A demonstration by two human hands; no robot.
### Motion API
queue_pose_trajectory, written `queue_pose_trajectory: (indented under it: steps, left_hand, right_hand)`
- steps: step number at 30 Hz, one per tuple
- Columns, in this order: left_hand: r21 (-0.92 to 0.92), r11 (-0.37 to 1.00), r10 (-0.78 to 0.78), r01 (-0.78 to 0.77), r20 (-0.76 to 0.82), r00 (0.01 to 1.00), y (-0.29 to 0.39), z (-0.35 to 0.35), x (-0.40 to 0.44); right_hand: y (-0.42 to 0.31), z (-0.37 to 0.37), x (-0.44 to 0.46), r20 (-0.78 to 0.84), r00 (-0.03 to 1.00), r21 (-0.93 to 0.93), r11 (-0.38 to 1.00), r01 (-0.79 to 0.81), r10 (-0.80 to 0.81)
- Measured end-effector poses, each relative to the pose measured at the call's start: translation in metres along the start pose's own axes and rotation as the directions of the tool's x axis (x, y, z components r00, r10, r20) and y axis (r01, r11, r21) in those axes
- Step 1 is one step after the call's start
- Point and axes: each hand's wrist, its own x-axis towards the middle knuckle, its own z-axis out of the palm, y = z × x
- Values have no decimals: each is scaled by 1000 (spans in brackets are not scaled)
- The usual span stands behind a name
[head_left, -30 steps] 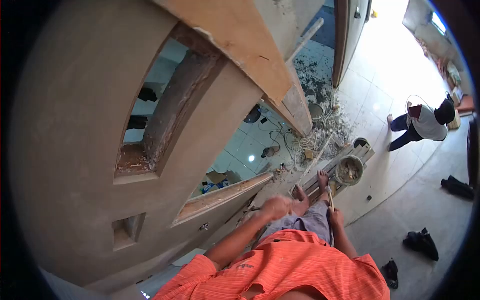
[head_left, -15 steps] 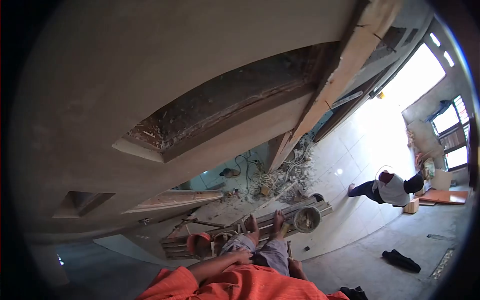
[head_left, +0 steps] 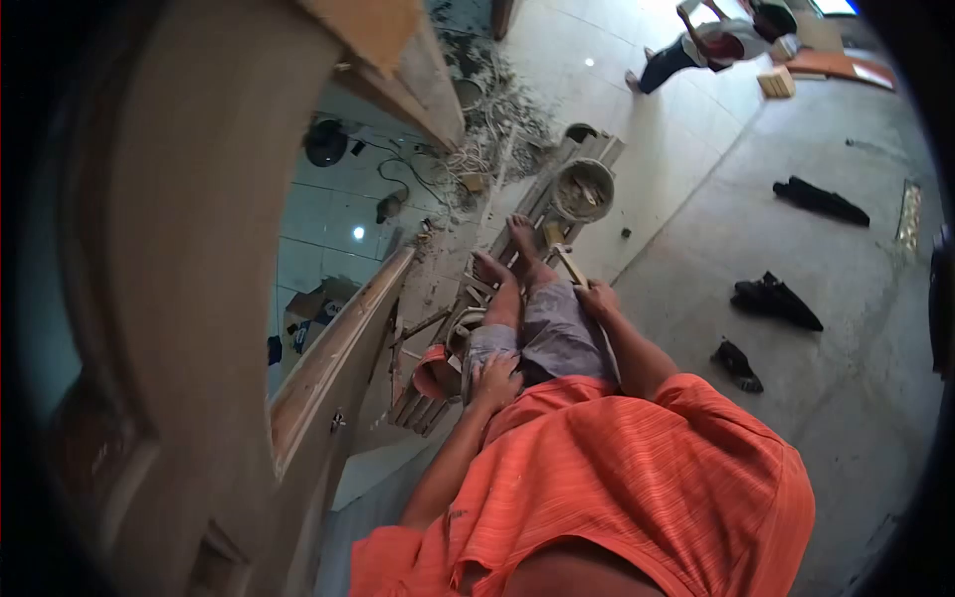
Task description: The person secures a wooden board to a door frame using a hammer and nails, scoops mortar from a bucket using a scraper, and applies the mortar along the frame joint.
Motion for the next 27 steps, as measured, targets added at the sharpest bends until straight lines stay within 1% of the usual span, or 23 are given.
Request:
queue_pose_trajectory:
  steps: [1, 2, 3, 5, 6, 7, 8, 13, 16, 20, 22, 23, 25, 27]
  left_hand:
    - [-54, 998, 5, -12, -125, 992, 4, -7, -2]
    - [-111, 994, -4, -24, -248, 969, 6, -9, -4]
    - [-112, 994, -11, -14, -221, 975, 8, -5, -4]
    - [-108, 994, -5, -36, -359, 933, 9, -1, 4]
    - [-82, 997, -18, -15, -384, 923, 18, -5, 6]
    - [-82, 997, -21, -10, -365, 931, 22, -6, 9]
    - [-57, 998, -33, 13, -368, 929, 23, -5, 10]
    - [41, 997, -45, 63, -343, 938, 37, -8, 25]
    - [64, 993, -81, 104, -296, 952, 38, -15, 34]
    - [112, 985, -93, 133, -301, 949, 29, -16, 43]
    - [133, 982, -79, 133, -351, 933, 23, -14, 47]
    - [130, 983, -81, 132, -340, 937, 20, -12, 48]
    - [114, 980, -112, 161, -351, 930, 15, -9, 46]
    - [125, 978, -120, 167, -315, 941, 15, -16, 47]
  right_hand:
    - [-22, 2, 3, -25, 1000, 76, 997, 13, -11]
    - [-25, 11, 14, -13, 1000, 80, 997, -12, 13]
    - [-23, 20, 24, 9, 1000, 111, 994, -12, 11]
    - [-24, 40, 52, 40, 999, 146, 989, -28, 22]
    - [-21, 51, 69, 25, 1000, 109, 994, -20, 18]
    - [-20, 62, 86, 5, 1000, 70, 998, -10, 10]
    - [-20, 74, 100, -35, 999, 76, 997, -11, 14]
    - [-16, 114, 189, -3, 998, 35, 997, -65, 65]
    - [-10, 138, 231, -179, 983, 77, 996, 48, -33]
    - [5, 169, 293, -211, 977, 60, 997, 45, -32]
    - [15, 184, 319, -332, 934, 74, 983, 168, -135]
    - [21, 192, 333, -326, 937, 71, 985, 157, -126]
    - [32, 209, 356, -365, 917, 25, 983, 182, -160]
    - [37, 221, 369, -375, 919, 37, 988, 147, -123]
